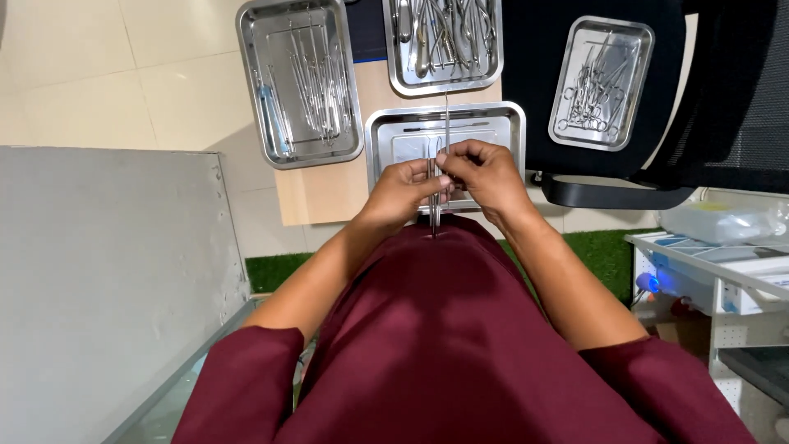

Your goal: Sort and arrange dental instruments from large trays into smaller trays on a laboratory bench.

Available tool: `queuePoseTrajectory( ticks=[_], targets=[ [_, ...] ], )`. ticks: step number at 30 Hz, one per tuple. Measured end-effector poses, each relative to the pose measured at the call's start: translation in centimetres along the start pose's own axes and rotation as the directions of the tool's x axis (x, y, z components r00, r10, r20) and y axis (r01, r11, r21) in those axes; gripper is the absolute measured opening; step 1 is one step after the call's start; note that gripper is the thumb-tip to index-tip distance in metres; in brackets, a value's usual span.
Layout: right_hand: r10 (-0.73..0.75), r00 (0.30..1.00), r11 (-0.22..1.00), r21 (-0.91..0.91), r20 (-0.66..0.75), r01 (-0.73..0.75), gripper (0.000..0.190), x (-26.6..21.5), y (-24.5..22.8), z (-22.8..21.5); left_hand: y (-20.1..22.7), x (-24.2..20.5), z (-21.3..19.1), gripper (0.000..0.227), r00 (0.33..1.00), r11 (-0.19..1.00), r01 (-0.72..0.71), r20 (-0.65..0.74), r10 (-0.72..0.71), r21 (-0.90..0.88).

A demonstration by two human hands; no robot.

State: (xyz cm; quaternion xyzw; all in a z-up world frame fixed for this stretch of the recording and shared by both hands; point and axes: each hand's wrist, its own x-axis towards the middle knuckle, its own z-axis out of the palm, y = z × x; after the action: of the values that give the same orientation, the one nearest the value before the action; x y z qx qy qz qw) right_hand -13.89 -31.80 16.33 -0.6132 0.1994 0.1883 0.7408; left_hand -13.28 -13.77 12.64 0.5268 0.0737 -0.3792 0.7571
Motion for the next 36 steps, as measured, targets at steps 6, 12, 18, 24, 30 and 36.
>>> queuePoseTrajectory(
  ticks=[6,12,18,24,30,36],
  targets=[
    [0.004,1.000,1.000,-0.005,0.015,-0.004,0.015,-0.1,0.3,-0.5,0.9,-0.7,0.1,0.027,0.997,0.996,0.050,0.054,-0.054,0.073],
    [-0.004,1.000,1.000,-0.020,0.024,0.004,0.015,-0.3,0.4,-0.9,1.3,-1.2,-0.6,0.034,0.989,0.962,0.019,0.133,-0.057,0.273],
    [-0.008,1.000,1.000,0.029,0.006,0.008,0.019,-0.6,-1.1,-0.2,1.9,0.2,-0.8,0.030,0.995,0.988,-0.071,0.083,0.060,0.134],
    [-0.269,0.961,0.954,-0.122,0.059,0.275,0.034,-3.2,-5.9,-0.3,8.7,-2.3,1.7,0.029,0.993,0.961,-0.117,0.025,0.114,0.249],
    [-0.360,0.922,0.925,-0.074,0.140,0.372,0.040,-7.7,-8.8,0.0,12.8,-6.8,4.8,0.040,0.985,0.969,-0.166,0.067,0.156,0.184],
    [-0.337,0.922,0.940,0.133,0.192,0.315,0.033,-8.8,-8.5,-0.2,13.9,-9.1,6.2,0.039,0.979,0.981,-0.189,0.081,0.186,0.033]
  ],
)
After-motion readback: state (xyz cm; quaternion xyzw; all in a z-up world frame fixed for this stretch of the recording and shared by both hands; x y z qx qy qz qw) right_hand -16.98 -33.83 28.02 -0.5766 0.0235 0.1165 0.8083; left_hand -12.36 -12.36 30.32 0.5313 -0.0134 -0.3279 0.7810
